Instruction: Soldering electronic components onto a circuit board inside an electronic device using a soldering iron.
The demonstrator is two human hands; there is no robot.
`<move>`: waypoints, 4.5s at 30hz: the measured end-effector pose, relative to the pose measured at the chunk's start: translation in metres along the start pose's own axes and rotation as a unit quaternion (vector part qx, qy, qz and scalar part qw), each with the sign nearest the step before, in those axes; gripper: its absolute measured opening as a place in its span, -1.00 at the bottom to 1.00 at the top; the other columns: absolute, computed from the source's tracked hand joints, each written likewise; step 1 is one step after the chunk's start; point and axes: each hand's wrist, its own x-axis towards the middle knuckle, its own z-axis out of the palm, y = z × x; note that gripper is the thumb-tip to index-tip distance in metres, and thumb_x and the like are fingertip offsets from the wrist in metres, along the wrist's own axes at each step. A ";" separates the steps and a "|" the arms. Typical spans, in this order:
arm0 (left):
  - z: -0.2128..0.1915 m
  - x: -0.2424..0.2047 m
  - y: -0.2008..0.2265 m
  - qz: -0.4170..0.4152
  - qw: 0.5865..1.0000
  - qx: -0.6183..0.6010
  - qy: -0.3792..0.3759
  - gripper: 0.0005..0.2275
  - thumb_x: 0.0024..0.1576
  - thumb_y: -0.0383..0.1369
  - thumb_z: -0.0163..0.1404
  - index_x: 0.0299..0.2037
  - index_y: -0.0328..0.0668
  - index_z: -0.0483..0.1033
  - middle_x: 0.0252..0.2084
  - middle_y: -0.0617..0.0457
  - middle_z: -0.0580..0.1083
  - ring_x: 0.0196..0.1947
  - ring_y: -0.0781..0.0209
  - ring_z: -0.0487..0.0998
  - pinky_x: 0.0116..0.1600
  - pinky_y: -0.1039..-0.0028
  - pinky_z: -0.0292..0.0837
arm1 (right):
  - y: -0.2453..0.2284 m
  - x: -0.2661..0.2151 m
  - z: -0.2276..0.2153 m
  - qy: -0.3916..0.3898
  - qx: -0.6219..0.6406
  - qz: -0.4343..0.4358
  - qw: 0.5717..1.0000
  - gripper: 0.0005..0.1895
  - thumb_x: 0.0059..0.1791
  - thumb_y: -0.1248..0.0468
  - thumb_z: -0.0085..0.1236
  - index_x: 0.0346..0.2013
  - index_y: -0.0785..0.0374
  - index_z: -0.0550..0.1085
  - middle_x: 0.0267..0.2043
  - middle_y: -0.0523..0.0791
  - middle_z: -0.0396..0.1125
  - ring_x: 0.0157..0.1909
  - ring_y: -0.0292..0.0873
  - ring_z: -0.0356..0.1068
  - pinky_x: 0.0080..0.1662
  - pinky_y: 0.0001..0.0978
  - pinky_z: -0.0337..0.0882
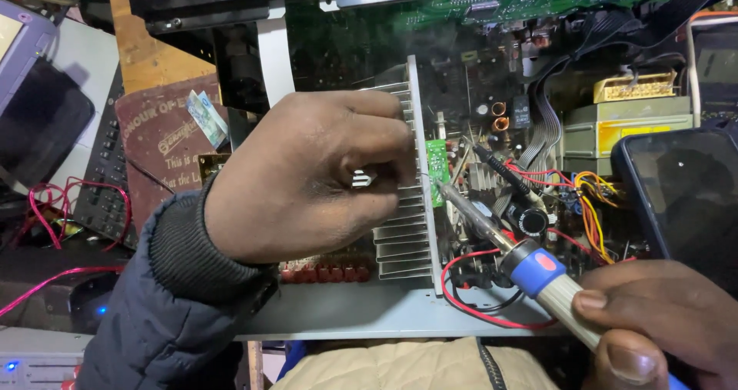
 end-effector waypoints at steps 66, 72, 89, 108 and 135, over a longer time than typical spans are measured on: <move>0.018 0.013 -0.004 -0.058 0.995 0.074 0.033 -0.92 0.07 -0.50 0.13 -0.35 -0.07 0.53 -0.39 0.13 0.41 -0.40 0.24 0.47 -0.25 0.47 0.30 | 0.119 -0.023 -0.081 -0.370 -0.183 -0.002 0.911 -0.54 0.00 -0.17 0.19 0.21 -0.43 0.60 0.21 -0.46 0.56 0.23 -0.37 0.55 0.22 -0.35 0.49; 0.009 -0.009 -0.005 -0.053 0.991 0.101 0.066 -0.93 0.09 -0.52 0.00 -0.26 -0.19 0.44 -0.31 0.01 0.44 -0.36 0.09 0.42 -0.22 0.31 0.31 | -0.012 0.005 -0.009 -0.057 -0.096 -0.153 0.982 -0.47 -0.02 0.02 0.23 0.23 0.04 0.52 0.21 -0.17 0.54 0.21 -0.15 0.57 0.19 -0.29 0.50; 0.021 -0.010 -0.026 0.046 0.996 0.070 0.043 -0.86 -0.02 -0.61 -0.08 -0.30 -0.21 0.36 -0.34 -0.02 0.37 -0.41 -0.06 0.42 -0.35 0.15 0.27 | 0.257 -0.002 -0.023 -0.438 0.055 0.250 0.862 -0.50 -0.20 0.24 0.64 -0.84 0.26 0.45 -0.74 -0.04 0.50 -0.62 -0.10 0.42 -0.49 -0.07 0.41; 0.022 -0.010 -0.030 0.038 0.998 0.048 0.020 -0.87 0.04 -0.63 -0.08 -0.30 -0.20 0.30 -0.35 -0.02 0.35 -0.41 -0.09 0.37 -0.35 0.12 0.21 | 0.057 0.010 0.006 -0.161 0.049 -0.094 0.981 -0.90 -0.01 0.17 0.10 -0.33 0.06 0.53 -0.40 -0.24 0.51 -0.38 -0.31 0.51 -0.17 -0.48 0.47; 0.024 -0.008 -0.030 0.034 0.998 0.051 0.016 -0.86 0.03 -0.63 -0.08 -0.30 -0.19 0.30 -0.35 -0.01 0.35 -0.40 -0.08 0.38 -0.36 0.12 0.21 | 0.059 0.003 0.006 -0.106 -0.004 -0.050 0.993 -0.89 -0.07 0.20 0.20 -0.33 0.13 0.60 -0.23 -0.14 0.61 -0.19 -0.26 0.68 0.06 -0.46 0.56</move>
